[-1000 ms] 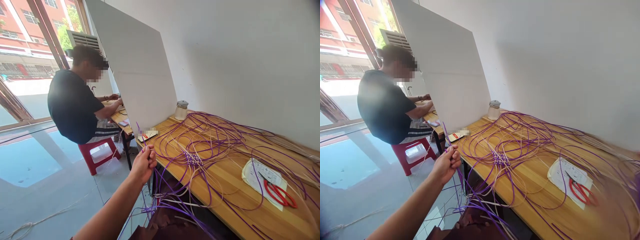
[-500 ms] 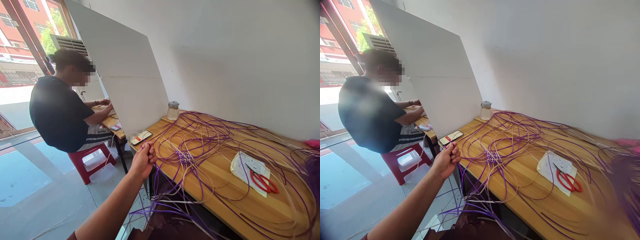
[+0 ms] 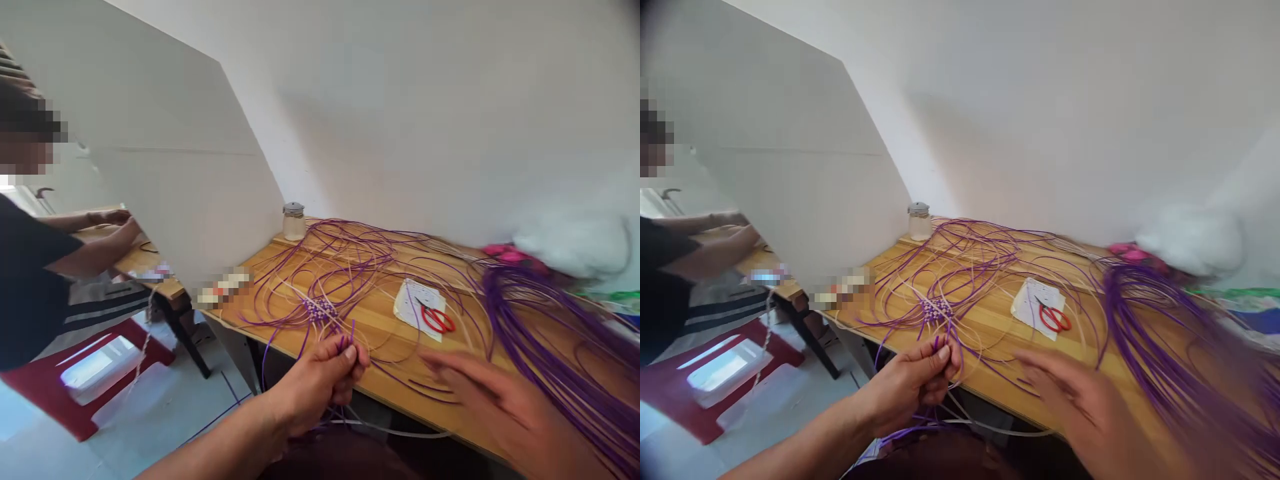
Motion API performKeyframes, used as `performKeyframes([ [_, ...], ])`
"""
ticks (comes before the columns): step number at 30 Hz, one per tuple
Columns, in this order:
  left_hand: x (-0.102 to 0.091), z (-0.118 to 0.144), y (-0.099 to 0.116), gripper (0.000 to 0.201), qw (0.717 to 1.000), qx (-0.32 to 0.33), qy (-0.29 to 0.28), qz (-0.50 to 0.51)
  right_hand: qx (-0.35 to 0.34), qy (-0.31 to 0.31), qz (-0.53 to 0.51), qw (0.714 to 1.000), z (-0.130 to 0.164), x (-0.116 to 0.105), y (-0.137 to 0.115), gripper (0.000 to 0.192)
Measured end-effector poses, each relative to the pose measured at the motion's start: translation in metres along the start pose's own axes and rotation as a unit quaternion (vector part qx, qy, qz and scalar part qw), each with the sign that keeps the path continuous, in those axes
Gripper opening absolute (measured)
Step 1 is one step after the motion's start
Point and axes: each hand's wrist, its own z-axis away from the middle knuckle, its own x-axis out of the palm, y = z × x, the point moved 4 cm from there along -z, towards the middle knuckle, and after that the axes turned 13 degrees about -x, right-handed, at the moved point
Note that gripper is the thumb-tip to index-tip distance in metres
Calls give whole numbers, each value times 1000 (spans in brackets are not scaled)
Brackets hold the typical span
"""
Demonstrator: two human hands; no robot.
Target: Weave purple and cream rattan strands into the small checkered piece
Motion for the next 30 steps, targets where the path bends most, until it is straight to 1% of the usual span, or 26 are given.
performKeyframes([
  [1,7,-2,-3,22,999,-23,-21,-12,18,-31,-23,999,-11,10,-3,30],
  [2,11,-3,-4,22,998,-38,-36,-22,33,-61,-69,995,-23,23,-6,33],
  [4,15,-5,-7,23,997,-48,-47,-41,35,-95,-159,982,-43,46,-15,36],
  [6,14,-7,-9,24,997,-44,-38,-56,32,-109,-204,972,-53,63,-21,34],
  [8,11,-10,-12,27,997,-39,-28,-59,29,-111,-206,972,-52,71,-22,29],
  [10,9,-12,-16,29,997,-41,-29,-54,14,-106,-182,977,-45,73,-20,25],
  [13,8,-14,-21,32,997,-44,-33,-57,-34,-104,-119,987,-37,69,-19,21],
  [16,11,-13,-22,37,995,-48,-33,-83,-77,-130,-77,986,-35,65,-23,21],
  [20,18,-12,-23,39,990,-52,-36,-129,-103,-163,-47,980,-33,62,-27,21],
  [22,21,-12,-23,40,990,-45,-44,-123,-96,-153,-38,983,-31,61,-27,17],
  [24,23,-13,-23,39,992,-10,-41,-119,-66,-127,-52,988,-29,60,-23,14],
  [27,21,-15,-21,41,993,51,-6,-106,-20,-101,-105,989,-28,59,-17,16],
  [30,18,-17,-21,40,992,75,38,-98,-20,-84,-122,989,-29,57,-15,15],
])
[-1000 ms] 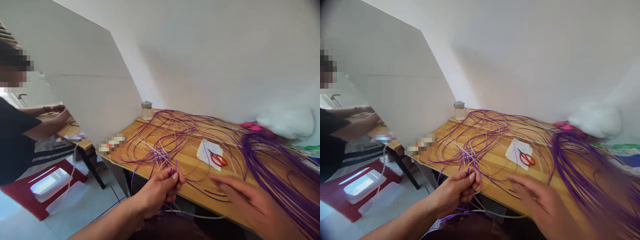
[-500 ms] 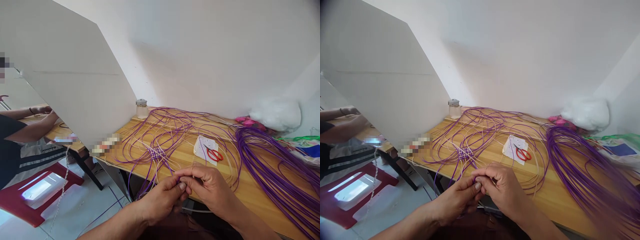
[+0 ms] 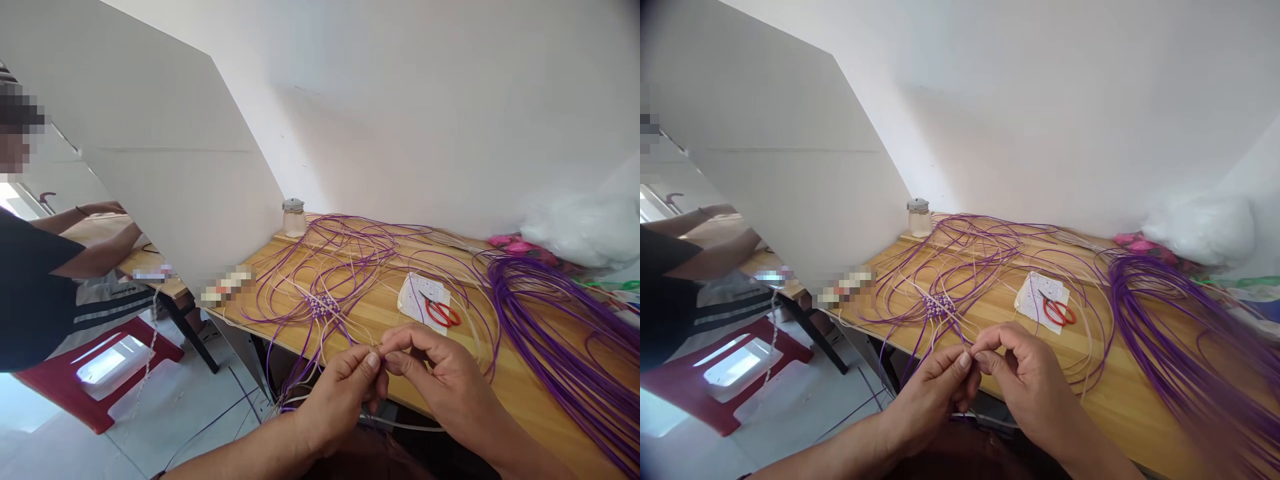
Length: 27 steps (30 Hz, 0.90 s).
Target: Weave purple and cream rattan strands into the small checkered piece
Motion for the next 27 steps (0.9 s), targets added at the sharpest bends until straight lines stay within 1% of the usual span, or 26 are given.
performKeyframes([
  [2,0,0,2,36,999,3,19,-44,11,5,-1,1000,-1,-1,0,16],
  [4,0,1,6,32,995,5,28,-98,35,5,-13,999,-1,0,0,18],
  [7,3,3,12,30,990,5,27,-136,46,21,-17,999,-1,2,-1,20],
  [9,5,2,14,31,993,-3,15,-115,38,37,-2,999,-1,4,-1,21],
  [13,9,-1,9,36,999,-37,-2,-10,0,43,49,998,1,4,1,25],
  [15,10,-3,5,36,998,-54,-3,32,-46,35,86,995,3,2,1,24],
  [18,12,-4,2,35,996,-61,-3,59,-134,24,145,980,6,-1,-2,25],
  [20,13,-4,2,34,996,-58,-5,65,-166,18,170,971,8,-2,-4,29],
  [23,15,-4,3,34,996,-57,-12,71,-171,13,178,969,12,-2,-7,35],
  [27,17,-4,3,33,994,-67,-11,85,-156,-1,156,975,15,-1,-9,37],
])
